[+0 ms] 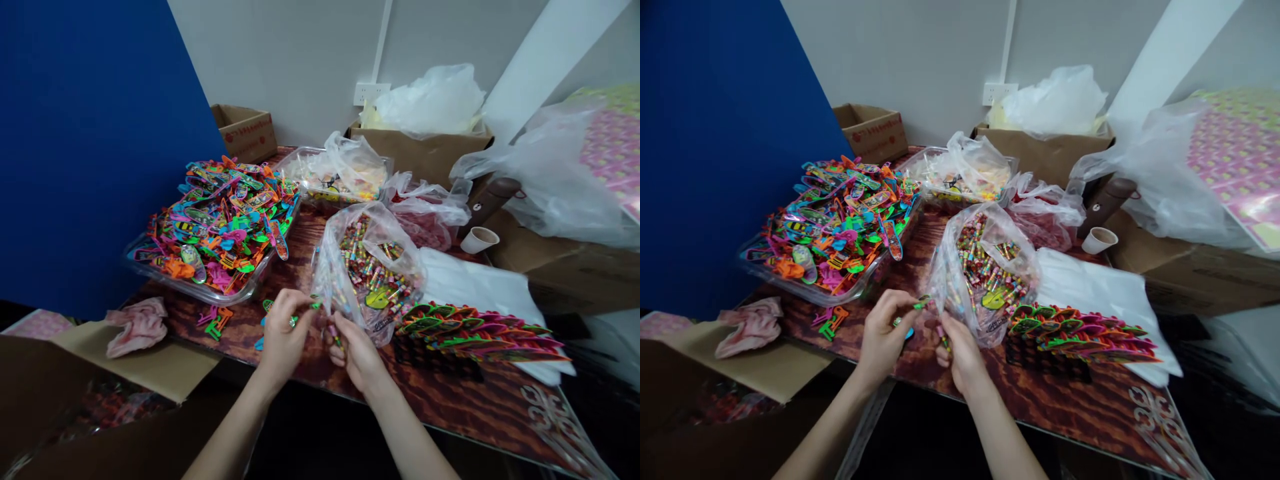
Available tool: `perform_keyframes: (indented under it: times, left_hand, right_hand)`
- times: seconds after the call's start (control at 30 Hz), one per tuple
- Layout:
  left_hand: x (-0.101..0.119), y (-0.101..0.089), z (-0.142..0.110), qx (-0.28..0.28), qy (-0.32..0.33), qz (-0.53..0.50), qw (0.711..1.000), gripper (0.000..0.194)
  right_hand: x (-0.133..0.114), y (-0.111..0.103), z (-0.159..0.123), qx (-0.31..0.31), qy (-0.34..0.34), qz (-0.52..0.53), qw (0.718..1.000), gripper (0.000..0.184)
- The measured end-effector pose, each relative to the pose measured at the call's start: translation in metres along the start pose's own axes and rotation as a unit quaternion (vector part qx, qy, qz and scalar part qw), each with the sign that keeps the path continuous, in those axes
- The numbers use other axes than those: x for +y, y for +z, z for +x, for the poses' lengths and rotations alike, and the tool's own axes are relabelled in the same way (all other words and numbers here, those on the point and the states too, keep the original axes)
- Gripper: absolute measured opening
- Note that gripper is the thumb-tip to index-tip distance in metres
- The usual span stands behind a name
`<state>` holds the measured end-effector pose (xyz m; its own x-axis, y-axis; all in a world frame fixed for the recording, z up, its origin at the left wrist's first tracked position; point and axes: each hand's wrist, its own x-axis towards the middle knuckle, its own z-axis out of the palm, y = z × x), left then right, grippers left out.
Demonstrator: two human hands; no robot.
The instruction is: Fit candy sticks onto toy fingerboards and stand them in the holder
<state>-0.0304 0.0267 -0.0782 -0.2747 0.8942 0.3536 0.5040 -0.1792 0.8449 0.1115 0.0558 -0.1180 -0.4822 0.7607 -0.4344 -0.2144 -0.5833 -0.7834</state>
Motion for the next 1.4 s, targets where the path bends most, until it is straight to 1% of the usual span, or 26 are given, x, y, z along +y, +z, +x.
perform_keyframes:
  times: [0.07,0.13,0.2,0.23,0.27,0.3,0.33,0.37,0.43,0.47,0.5,0.53,0.57,0.6,0.63,0.73,0.87,0.93,1.0,1.07,1.13,1.2,1.27,1.4]
  left_hand:
    - [0.009,0.007,-0.01,-0.043,0.041,0.01,0.998,0.012]
    - [0.012,0.013,-0.017,-0.078,0.06,-0.002,0.995,0.018]
    - [0.013,0.017,-0.022,-0.085,0.047,-0.036,0.995,0.019]
    - [0.013,0.019,-0.024,-0.077,0.021,-0.066,0.995,0.017]
    - [0.012,0.02,-0.025,-0.071,-0.022,-0.107,0.991,0.015]
    - [0.012,0.022,-0.026,-0.075,-0.079,-0.154,0.982,0.014]
    - [0.011,0.024,-0.026,-0.097,-0.14,-0.202,0.964,0.016]
    - [0.01,0.026,-0.027,-0.132,-0.196,-0.246,0.94,0.022]
    - [0.009,0.031,-0.027,-0.216,-0.277,-0.307,0.884,0.034]
    - [0.007,0.034,-0.027,-0.244,-0.302,-0.326,0.862,0.037]
    - [0.006,0.036,-0.027,-0.256,-0.321,-0.34,0.846,0.039]
    - [0.005,0.039,-0.026,-0.256,-0.336,-0.352,0.835,0.04]
    - [0.003,0.041,-0.025,-0.252,-0.348,-0.363,0.827,0.04]
    - [0.002,0.042,-0.025,-0.249,-0.353,-0.372,0.822,0.041]
    - [0.002,0.044,-0.024,-0.248,-0.351,-0.378,0.82,0.042]
    - [0.001,0.046,-0.023,-0.266,-0.333,-0.377,0.823,0.045]
    - [0.0,0.046,-0.025,-0.327,-0.312,-0.32,0.833,0.041]
    - [-0.003,0.046,-0.026,-0.33,-0.299,-0.293,0.846,0.041]
    - [-0.005,0.046,-0.026,-0.323,-0.301,-0.282,0.852,0.042]
    - [-0.005,0.047,-0.025,-0.3,-0.314,-0.294,0.852,0.044]
    - [-0.004,0.048,-0.022,-0.255,-0.331,-0.327,0.848,0.044]
    - [-0.002,0.047,-0.018,-0.21,-0.349,-0.37,0.835,0.043]
    - [0.0,0.047,-0.016,-0.187,-0.368,-0.411,0.813,0.042]
    - [0.003,0.046,-0.014,-0.186,-0.376,-0.467,0.778,0.04]
  right_hand:
    - [-0.013,0.002,-0.006,-0.015,0.01,0.078,0.997,0.046]
    - [-0.023,0.001,-0.012,-0.01,-0.009,0.085,0.996,0.042]
    - [-0.029,-0.003,-0.017,0.004,-0.032,0.067,0.997,0.037]
    - [-0.032,-0.006,-0.019,0.011,-0.042,0.051,0.998,0.036]
    - [-0.033,-0.009,-0.022,0.018,-0.053,0.029,0.998,0.034]
    - [-0.035,-0.011,-0.023,0.022,-0.067,-0.003,0.998,0.033]
    - [-0.036,-0.013,-0.025,0.023,-0.083,-0.044,0.995,0.031]
    - [-0.038,-0.014,-0.026,0.02,-0.103,-0.093,0.99,0.031]
    - [-0.04,-0.017,-0.027,0.019,-0.15,-0.2,0.968,0.03]
    - [-0.04,-0.018,-0.028,0.028,-0.176,-0.254,0.951,0.028]
    - [-0.041,-0.019,-0.029,0.047,-0.201,-0.303,0.93,0.025]
    - [-0.042,-0.021,-0.03,0.074,-0.22,-0.345,0.909,0.021]
    - [-0.042,-0.022,-0.032,0.103,-0.232,-0.375,0.892,0.019]
    - [-0.042,-0.024,-0.034,0.124,-0.237,-0.391,0.881,0.021]
    - [-0.043,-0.025,-0.035,0.134,-0.238,-0.394,0.878,0.023]
    - [-0.043,-0.028,-0.038,0.115,-0.233,-0.364,0.894,0.021]
    - [-0.045,-0.027,-0.037,0.077,-0.22,-0.361,0.903,0.016]
    - [-0.044,-0.027,-0.035,0.047,-0.207,-0.366,0.906,0.017]
    - [-0.042,-0.028,-0.033,0.044,-0.21,-0.358,0.909,0.016]
    - [-0.037,-0.031,-0.033,0.086,-0.229,-0.336,0.91,0.018]
    - [-0.031,-0.034,-0.034,0.128,-0.246,-0.308,0.91,0.025]
    - [-0.022,-0.035,-0.039,0.139,-0.248,-0.285,0.916,0.027]
    - [-0.014,-0.035,-0.046,0.137,-0.229,-0.267,0.926,0.024]
    - [-0.003,-0.026,-0.059,0.141,-0.2,-0.242,0.939,0.023]
